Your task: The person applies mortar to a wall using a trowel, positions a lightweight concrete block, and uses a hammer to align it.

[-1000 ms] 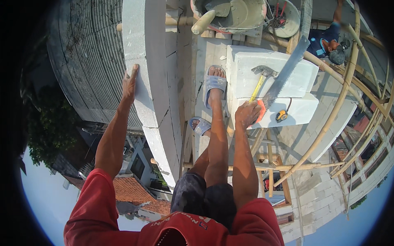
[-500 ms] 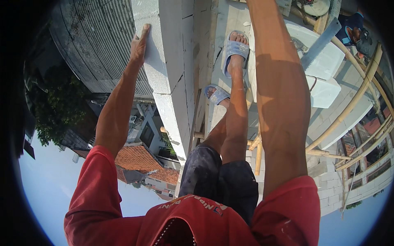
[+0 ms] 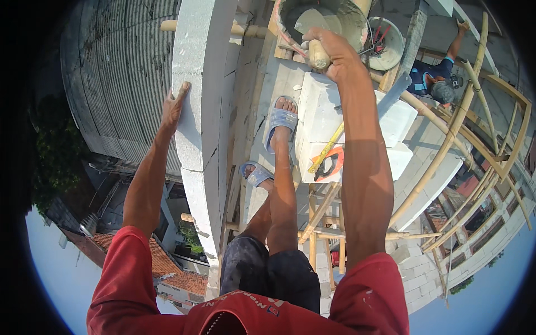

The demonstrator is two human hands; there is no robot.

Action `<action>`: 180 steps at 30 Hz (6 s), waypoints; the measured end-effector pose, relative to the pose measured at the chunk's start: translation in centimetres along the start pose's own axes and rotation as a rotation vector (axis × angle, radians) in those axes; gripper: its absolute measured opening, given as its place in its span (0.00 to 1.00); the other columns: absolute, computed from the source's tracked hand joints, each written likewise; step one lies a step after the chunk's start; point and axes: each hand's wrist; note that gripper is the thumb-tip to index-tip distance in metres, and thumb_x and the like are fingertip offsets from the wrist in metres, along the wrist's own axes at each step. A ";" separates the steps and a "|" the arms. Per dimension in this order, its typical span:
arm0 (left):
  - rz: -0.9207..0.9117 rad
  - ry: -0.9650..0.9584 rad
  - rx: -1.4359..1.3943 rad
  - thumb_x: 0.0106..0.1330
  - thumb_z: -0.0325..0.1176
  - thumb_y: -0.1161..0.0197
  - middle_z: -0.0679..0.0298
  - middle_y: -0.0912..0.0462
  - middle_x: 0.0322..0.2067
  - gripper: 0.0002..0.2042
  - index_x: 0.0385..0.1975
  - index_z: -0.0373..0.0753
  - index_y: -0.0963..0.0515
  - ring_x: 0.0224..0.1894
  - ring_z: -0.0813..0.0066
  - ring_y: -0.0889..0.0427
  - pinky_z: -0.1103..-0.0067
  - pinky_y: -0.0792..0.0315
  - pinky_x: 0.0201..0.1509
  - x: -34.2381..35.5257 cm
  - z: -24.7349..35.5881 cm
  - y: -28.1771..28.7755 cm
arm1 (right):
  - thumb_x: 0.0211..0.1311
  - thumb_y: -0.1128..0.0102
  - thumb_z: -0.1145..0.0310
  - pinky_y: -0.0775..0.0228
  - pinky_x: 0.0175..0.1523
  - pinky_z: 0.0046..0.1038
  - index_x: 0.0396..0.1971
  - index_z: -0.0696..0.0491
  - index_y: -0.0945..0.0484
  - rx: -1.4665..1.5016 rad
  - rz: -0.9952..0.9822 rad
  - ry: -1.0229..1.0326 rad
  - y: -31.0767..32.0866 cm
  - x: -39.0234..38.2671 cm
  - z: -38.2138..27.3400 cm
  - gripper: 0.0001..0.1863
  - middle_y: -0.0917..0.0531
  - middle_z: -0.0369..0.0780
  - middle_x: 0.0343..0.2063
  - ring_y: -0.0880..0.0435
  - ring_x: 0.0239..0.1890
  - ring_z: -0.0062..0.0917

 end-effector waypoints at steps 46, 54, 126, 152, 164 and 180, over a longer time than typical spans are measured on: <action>-0.023 -0.079 0.009 0.48 0.76 0.35 0.39 0.45 0.69 0.66 0.72 0.25 0.55 0.71 0.45 0.42 0.54 0.47 0.74 0.5 -0.7 -0.1 | 0.69 0.44 0.61 0.33 0.18 0.28 0.29 0.48 0.28 0.491 0.294 -0.574 -23.2 -9.3 45.2 0.10 0.28 0.34 0.17 0.27 0.14 0.24; 0.107 -0.131 0.023 0.49 0.74 0.34 0.38 0.30 0.59 0.66 0.71 0.20 0.52 0.57 0.51 0.23 0.63 0.25 0.58 1.3 -1.8 -0.5 | 0.69 0.42 0.65 0.33 0.17 0.27 0.33 0.54 0.27 0.349 0.189 -0.236 -21.5 -2.2 31.2 0.09 0.28 0.36 0.21 0.26 0.16 0.24; 0.060 0.468 0.170 0.73 0.52 0.51 0.41 0.64 0.75 0.40 0.76 0.35 0.59 0.77 0.38 0.63 0.55 0.54 0.77 -27.0 -30.5 0.4 | 0.70 0.40 0.62 0.25 0.21 0.16 0.52 0.55 0.29 -0.858 -0.304 -0.223 -26.1 -18.8 16.1 0.17 0.22 0.42 0.32 0.23 0.21 0.19; -0.127 0.382 0.233 0.73 0.59 0.58 0.33 0.65 0.74 0.46 0.73 0.24 0.64 0.77 0.39 0.70 0.59 0.73 0.79 -25.7 -31.2 1.0 | 0.70 0.44 0.45 0.38 0.12 0.19 0.36 0.56 0.24 -1.028 -0.446 -0.362 -19.2 -15.6 22.3 0.25 0.24 0.36 0.20 0.28 0.12 0.17; -0.146 0.326 0.139 0.73 0.54 0.54 0.31 0.64 0.73 0.45 0.72 0.20 0.64 0.77 0.37 0.66 0.57 0.68 0.79 -26.2 -29.6 2.5 | 0.74 0.55 0.41 0.30 0.29 0.28 0.50 0.56 0.22 -1.335 -0.462 0.095 -10.5 -18.0 36.8 0.30 0.22 0.41 0.23 0.20 0.24 0.24; -0.081 0.325 -0.126 0.69 0.52 0.49 0.42 0.67 0.76 0.45 0.75 0.30 0.62 0.79 0.51 0.70 0.65 0.68 0.79 -27.0 -31.9 3.5 | 0.73 0.59 0.41 0.30 0.54 0.39 0.50 0.57 0.22 -1.252 -0.332 0.307 -13.8 -19.7 40.6 0.32 0.16 0.52 0.38 0.17 0.46 0.47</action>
Point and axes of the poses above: each hand's wrist, its own x-axis towards the middle knuckle, its own y-axis out of the back of the hand, z = x × y
